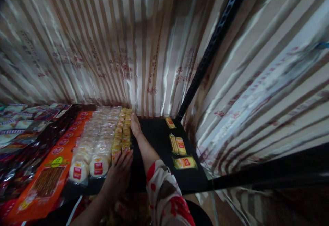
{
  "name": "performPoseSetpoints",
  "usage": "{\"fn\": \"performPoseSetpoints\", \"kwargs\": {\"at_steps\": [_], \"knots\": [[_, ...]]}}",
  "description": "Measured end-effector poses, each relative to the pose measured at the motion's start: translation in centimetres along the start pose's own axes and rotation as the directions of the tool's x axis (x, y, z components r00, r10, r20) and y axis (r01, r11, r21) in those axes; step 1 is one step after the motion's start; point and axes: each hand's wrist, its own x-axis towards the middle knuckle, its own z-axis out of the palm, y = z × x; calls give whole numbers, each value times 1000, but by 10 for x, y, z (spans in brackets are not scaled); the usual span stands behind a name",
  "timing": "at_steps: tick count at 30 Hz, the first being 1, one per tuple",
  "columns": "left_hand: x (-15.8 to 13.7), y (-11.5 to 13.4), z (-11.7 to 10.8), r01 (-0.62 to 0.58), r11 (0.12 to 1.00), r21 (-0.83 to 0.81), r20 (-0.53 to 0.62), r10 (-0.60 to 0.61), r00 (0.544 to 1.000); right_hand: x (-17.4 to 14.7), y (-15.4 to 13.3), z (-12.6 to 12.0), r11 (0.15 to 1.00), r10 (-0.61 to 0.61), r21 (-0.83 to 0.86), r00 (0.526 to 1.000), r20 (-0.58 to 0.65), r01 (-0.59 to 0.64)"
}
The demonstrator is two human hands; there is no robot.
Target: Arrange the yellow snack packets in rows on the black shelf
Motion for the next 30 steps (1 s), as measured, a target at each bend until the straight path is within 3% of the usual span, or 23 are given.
{"fn": "performPoseSetpoints", "kwargs": {"at_steps": [4,10,16,20,24,27,30], "knots": [[0,0,-1,27,998,-57,18,-26,999,-15,-15,-21,994,-19,-109,1000,-13,17],[-2,0,-9,57,985,-165,14,-56,998,-66,-31,-60,962,-67,-268,997,-26,58],[-1,4,-18,29,988,-149,-8,-31,999,-111,-38,-102,890,-235,-429,962,-140,155],[-1,5,-20,37,988,-148,-41,-44,998,-127,-41,-149,678,-375,-717,916,-145,164],[-1,7,-21,61,986,-157,-64,-72,995,-139,-40,-189,367,-365,-930,918,-156,-12],[-2,8,-23,64,985,-160,-80,-78,994,-146,-36,-200,177,-289,-982,950,-115,-66],[-2,8,-23,67,984,-163,-91,-83,992,-148,-31,-197,99,-280,-995,959,-38,-11]]}}
